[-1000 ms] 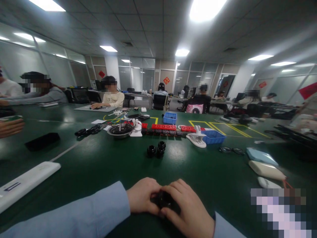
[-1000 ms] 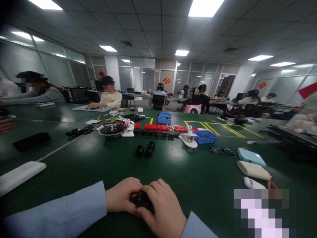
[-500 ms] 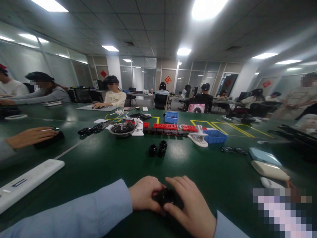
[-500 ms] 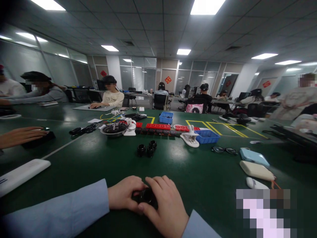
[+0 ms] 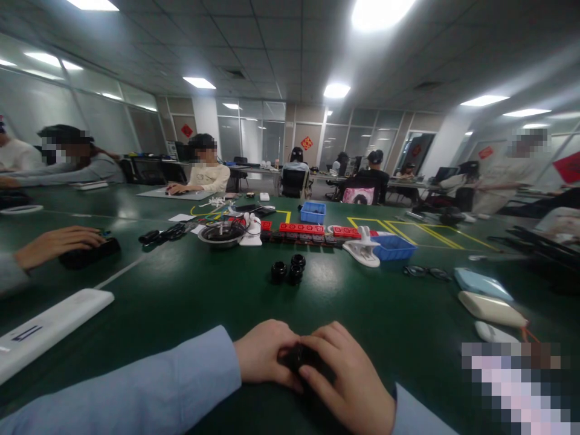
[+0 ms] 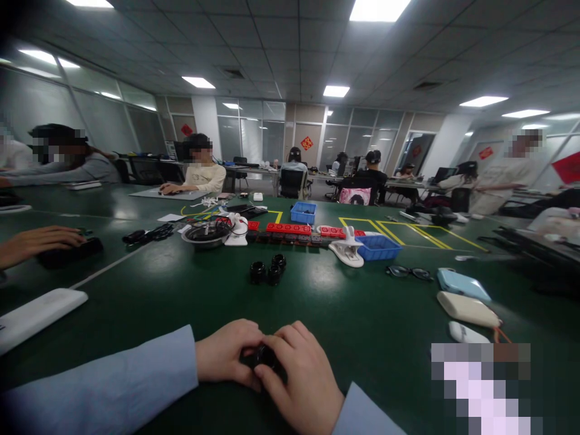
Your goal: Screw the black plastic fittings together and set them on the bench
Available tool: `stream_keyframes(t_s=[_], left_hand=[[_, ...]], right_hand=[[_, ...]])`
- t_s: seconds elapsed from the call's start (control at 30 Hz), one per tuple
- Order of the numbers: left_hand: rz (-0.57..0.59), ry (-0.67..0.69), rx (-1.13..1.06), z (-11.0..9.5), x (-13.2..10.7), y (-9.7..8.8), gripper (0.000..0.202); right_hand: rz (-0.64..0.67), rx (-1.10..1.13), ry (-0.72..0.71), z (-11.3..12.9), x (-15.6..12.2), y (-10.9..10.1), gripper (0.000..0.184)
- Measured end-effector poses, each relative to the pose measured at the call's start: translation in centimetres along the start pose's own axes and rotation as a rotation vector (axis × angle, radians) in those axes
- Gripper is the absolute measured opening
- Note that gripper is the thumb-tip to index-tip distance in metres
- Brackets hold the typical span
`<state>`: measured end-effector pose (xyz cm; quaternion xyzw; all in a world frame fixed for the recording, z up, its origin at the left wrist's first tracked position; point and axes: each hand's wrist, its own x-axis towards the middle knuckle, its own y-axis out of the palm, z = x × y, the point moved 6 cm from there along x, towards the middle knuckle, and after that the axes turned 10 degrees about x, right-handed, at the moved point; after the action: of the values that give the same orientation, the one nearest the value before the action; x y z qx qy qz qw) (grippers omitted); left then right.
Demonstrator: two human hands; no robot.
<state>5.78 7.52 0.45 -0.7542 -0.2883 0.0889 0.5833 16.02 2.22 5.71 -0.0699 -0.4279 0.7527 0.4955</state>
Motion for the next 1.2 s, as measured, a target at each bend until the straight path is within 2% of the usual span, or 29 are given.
stream_keyframes(t_s=[0.53, 1.2], left_hand=[[0.005, -0.040, 0.001, 0.13, -0.11, 0.02, 0.043], [0.004, -0.023, 0.026, 0.10, -0.01, 0.17, 0.042]], right_hand=[[0.014, 0.006, 0.025, -0.10, -0.02, 0.10, 0.024], [0.049, -0.026, 0.041, -0.02, 0.09, 0.10, 0.022]])
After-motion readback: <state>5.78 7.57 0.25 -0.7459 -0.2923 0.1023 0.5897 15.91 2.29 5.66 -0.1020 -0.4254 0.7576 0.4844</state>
